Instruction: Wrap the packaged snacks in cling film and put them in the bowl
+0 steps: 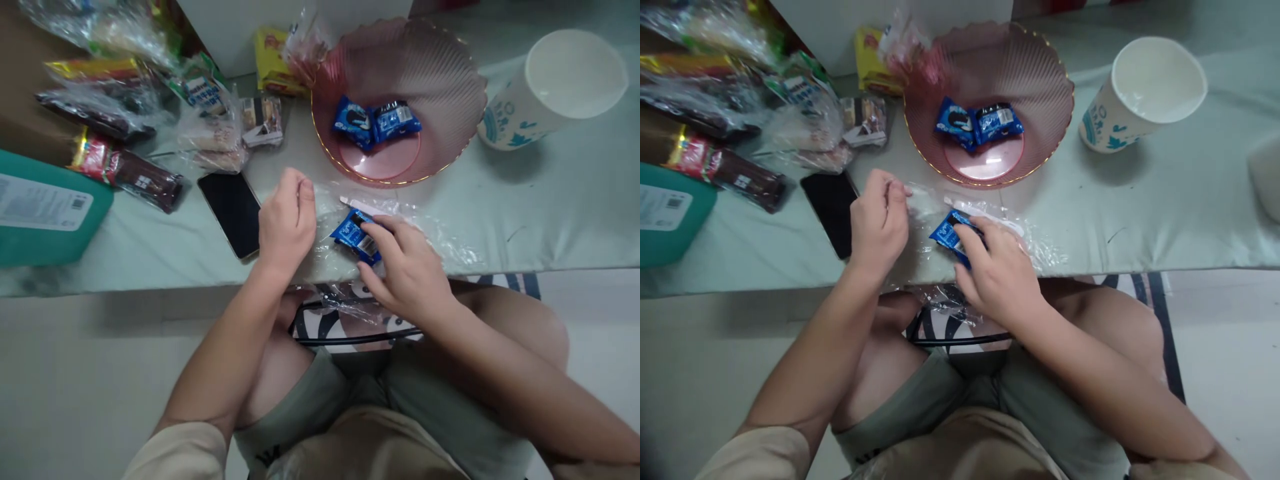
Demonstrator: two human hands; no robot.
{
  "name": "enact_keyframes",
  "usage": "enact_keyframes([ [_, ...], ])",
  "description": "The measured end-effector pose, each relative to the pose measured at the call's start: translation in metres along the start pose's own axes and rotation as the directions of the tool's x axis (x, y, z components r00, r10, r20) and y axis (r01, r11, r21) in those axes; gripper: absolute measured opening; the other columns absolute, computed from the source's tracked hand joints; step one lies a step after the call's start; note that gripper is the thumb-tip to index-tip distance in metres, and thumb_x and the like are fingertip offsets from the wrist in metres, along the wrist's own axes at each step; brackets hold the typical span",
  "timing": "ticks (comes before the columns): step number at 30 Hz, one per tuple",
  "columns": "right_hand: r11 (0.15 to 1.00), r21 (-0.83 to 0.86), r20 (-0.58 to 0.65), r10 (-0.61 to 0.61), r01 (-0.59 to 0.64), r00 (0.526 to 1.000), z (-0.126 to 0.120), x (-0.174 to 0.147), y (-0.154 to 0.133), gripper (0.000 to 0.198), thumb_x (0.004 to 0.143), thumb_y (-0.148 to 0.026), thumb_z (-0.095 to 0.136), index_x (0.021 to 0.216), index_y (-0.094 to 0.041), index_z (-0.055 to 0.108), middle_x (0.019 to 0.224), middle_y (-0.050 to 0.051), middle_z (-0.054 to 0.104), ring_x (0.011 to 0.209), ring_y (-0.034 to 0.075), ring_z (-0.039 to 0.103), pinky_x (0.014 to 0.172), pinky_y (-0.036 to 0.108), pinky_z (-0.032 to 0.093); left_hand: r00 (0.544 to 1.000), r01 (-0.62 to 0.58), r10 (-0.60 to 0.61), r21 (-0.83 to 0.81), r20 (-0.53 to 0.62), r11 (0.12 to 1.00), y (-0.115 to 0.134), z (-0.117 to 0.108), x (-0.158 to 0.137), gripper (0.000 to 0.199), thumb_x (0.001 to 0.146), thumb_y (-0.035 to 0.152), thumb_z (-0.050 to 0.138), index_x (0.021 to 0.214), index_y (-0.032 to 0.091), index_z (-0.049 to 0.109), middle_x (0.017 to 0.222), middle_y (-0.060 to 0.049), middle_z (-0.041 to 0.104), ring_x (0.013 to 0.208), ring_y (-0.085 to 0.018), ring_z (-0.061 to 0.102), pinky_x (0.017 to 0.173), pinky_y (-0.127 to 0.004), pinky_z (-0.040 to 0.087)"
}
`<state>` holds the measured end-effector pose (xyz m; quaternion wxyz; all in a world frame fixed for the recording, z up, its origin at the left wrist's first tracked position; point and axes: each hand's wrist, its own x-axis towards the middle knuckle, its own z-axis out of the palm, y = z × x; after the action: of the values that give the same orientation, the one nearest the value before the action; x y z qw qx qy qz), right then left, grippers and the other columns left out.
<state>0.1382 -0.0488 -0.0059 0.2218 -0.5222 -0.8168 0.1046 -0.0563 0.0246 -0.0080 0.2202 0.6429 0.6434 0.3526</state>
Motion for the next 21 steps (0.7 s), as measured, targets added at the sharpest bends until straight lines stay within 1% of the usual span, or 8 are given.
enact_keyframes([
  [2,0.996,-0.027,0.042,0.082,-0.081,0.996,0.006,0.007,0.002,0.049,0.091,-0.030,0.058,0.139,-0.018,0.055,0.134,0.019,0.065,0.116,0.035,0.066,0.095,0.052,0.057,1.000,-0.005,0.005,0.000,-0.022,1.000,0.002,0.001,0.001,0.017,0.103,0.036,0.048,0.094,0.025,0.058,0.077,0.000,0.069,0.069,-0.017,0.065,0.072,-0.030,0.048],
  [3,0.994,-0.036,0.071,0.104,-0.102,0.992,0.008,0.010,0.002,0.053,0.090,-0.031,0.060,0.142,-0.020,0.053,0.134,0.018,0.065,0.116,0.035,0.065,0.095,0.053,0.056,1.000,-0.007,0.007,-0.003,-0.022,1.000,0.003,0.002,0.002,0.017,0.103,0.038,0.049,0.095,0.026,0.058,0.075,0.001,0.068,0.068,-0.017,0.065,0.071,-0.030,0.048],
  [7,0.991,-0.067,0.125,0.126,-0.118,0.984,0.011,0.014,0.005,0.069,0.087,-0.035,0.065,0.151,-0.022,0.042,0.135,0.018,0.064,0.118,0.039,0.062,0.097,0.058,0.052,0.999,-0.023,0.023,0.012,-0.036,1.000,0.004,0.002,0.008,0.018,0.104,0.039,0.050,0.096,0.025,0.058,0.075,0.002,0.068,0.072,-0.017,0.068,0.074,-0.029,0.047],
  [10,0.997,0.011,0.130,0.075,-0.077,0.989,0.013,0.013,0.009,0.066,0.088,-0.027,0.063,0.150,-0.023,0.041,0.130,0.017,0.065,0.116,0.036,0.063,0.095,0.054,0.054,0.998,-0.032,0.033,0.012,-0.052,0.999,0.003,0.001,0.013,0.019,0.105,0.039,0.049,0.095,0.025,0.058,0.076,0.001,0.066,0.079,-0.019,0.071,0.076,-0.029,0.047],
  [12,0.997,0.066,0.131,0.036,-0.045,0.991,0.013,0.011,0.013,0.064,0.089,-0.025,0.063,0.149,-0.024,0.041,0.128,0.016,0.065,0.114,0.034,0.064,0.093,0.052,0.055,0.997,-0.048,0.047,-0.016,-0.056,0.999,-0.001,0.002,0.016,0.021,0.105,0.040,0.048,0.094,0.025,0.058,0.076,0.001,0.065,0.082,-0.020,0.071,0.077,-0.029,0.048],
  [16,0.985,0.169,0.124,-0.039,0.017,0.992,0.009,0.006,0.018,0.065,0.091,-0.022,0.064,0.150,-0.027,0.038,0.126,0.015,0.064,0.113,0.032,0.064,0.091,0.050,0.057,0.984,-0.147,0.134,-0.117,-0.116,0.982,-0.017,0.007,0.024,0.027,0.106,0.046,0.047,0.092,0.025,0.057,0.074,0.000,0.060,0.086,-0.022,0.071,0.080,-0.031,0.048],
  [18,0.978,0.203,0.093,-0.068,0.048,0.993,0.004,0.003,0.019,0.066,0.091,-0.020,0.065,0.150,-0.027,0.037,0.126,0.014,0.064,0.112,0.031,0.065,0.089,0.047,0.057,0.977,-0.183,0.161,-0.152,-0.143,0.971,-0.025,0.009,0.027,0.029,0.105,0.049,0.048,0.092,0.025,0.058,0.074,0.000,0.058,0.087,-0.022,0.071,0.080,-0.031,0.048],
  [21,0.959,0.261,0.030,-0.120,0.108,0.992,-0.005,-0.002,0.022,0.068,0.090,-0.021,0.067,0.150,-0.028,0.038,0.122,0.013,0.064,0.107,0.029,0.065,0.084,0.042,0.058,0.977,-0.183,0.159,-0.176,-0.143,0.967,-0.033,0.011,0.029,0.030,0.104,0.051,0.049,0.093,0.024,0.058,0.075,-0.001,0.058,0.087,-0.022,0.070,0.080,-0.030,0.048],
])
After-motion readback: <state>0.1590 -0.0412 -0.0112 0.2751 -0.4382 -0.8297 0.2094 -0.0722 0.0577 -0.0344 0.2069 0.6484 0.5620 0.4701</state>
